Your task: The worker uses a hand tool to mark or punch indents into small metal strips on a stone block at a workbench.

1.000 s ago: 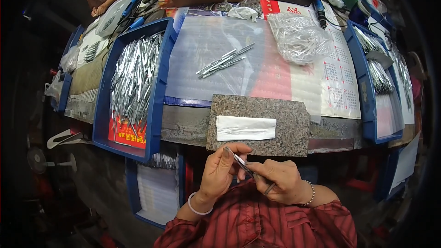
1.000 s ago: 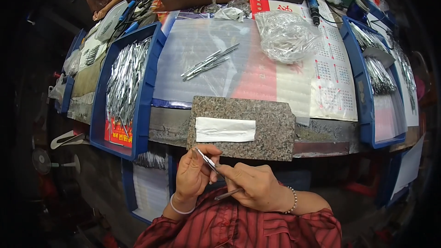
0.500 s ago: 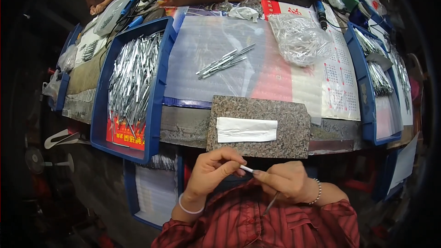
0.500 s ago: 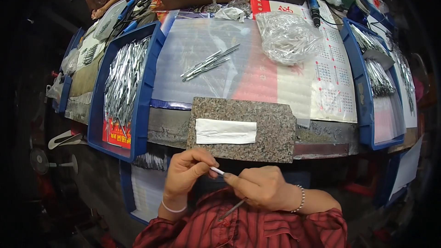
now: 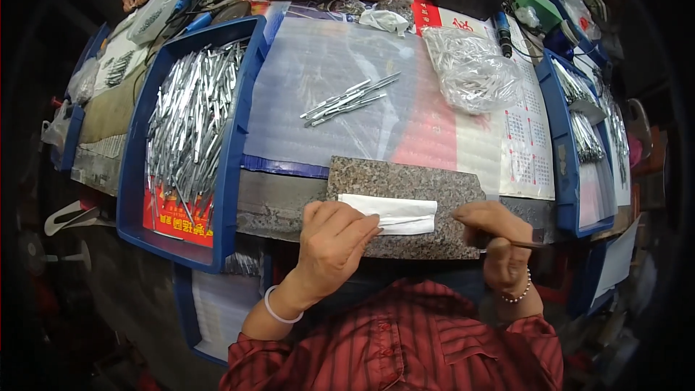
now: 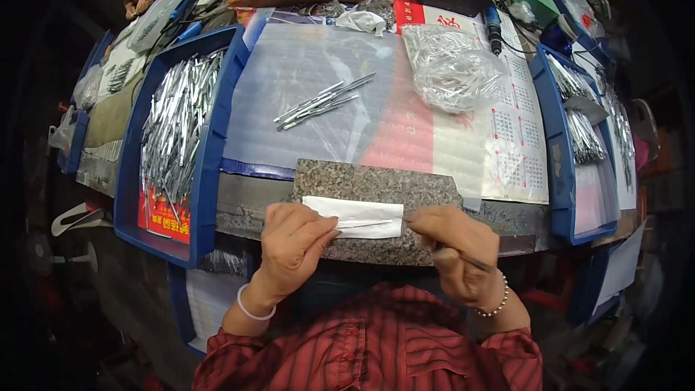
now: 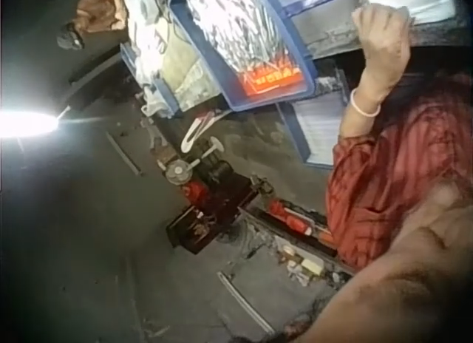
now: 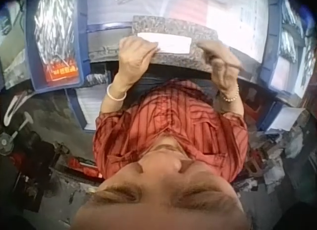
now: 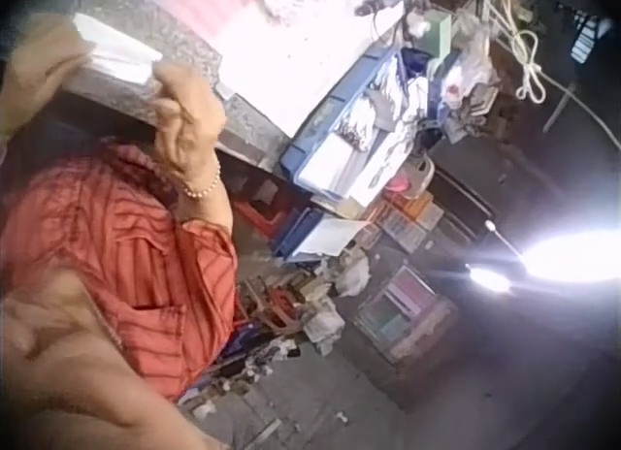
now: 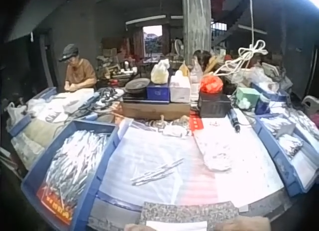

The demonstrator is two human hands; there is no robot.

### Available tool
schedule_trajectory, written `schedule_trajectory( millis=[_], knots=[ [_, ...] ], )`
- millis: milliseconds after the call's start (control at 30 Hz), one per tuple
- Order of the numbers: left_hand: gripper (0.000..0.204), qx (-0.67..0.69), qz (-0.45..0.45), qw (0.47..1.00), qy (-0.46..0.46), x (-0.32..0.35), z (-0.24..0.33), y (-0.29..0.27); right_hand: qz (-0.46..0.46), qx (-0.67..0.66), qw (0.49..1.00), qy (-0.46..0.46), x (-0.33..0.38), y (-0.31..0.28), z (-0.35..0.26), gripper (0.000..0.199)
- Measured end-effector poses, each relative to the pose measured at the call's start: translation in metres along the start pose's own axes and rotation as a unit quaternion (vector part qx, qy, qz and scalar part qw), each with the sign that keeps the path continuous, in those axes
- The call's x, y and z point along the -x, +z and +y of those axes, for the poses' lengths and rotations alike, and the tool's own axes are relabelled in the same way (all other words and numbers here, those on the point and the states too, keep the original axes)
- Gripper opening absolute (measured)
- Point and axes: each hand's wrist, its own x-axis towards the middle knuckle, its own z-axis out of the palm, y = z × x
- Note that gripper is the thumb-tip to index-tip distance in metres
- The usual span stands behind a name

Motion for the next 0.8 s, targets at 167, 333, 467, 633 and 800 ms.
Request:
schedule_trajectory(
  millis=[167, 333, 467, 633, 800],
  knots=[
    [0.024, -0.082, -0.032, 0.995, 0.039, 0.001, -0.013, 0.005, -0.026, 0.094, 0.992, -0.078, -0.014, -0.006, -0.002, 0.051],
    [0.024, -0.068, -0.053, 0.996, 0.035, 0.003, -0.014, 0.007, -0.157, 0.276, 0.943, -0.104, -0.014, 0.008, -0.01, 0.017],
    [0.023, -0.056, -0.064, 0.996, 0.032, 0.003, -0.019, 0.007, -0.136, 0.101, 0.985, -0.03, -0.024, 0.029, 0.025, 0.013],
    [0.023, -0.058, -0.054, 0.996, 0.03, 0.006, -0.02, 0.007, -0.117, 0.076, 0.99, -0.021, -0.023, 0.019, 0.016, 0.019],
    [0.023, -0.065, -0.055, 0.996, 0.027, 0.006, -0.018, 0.004, 0.012, 0.083, 0.974, -0.211, -0.025, 0.017, -0.014, 0.024]
  ],
)
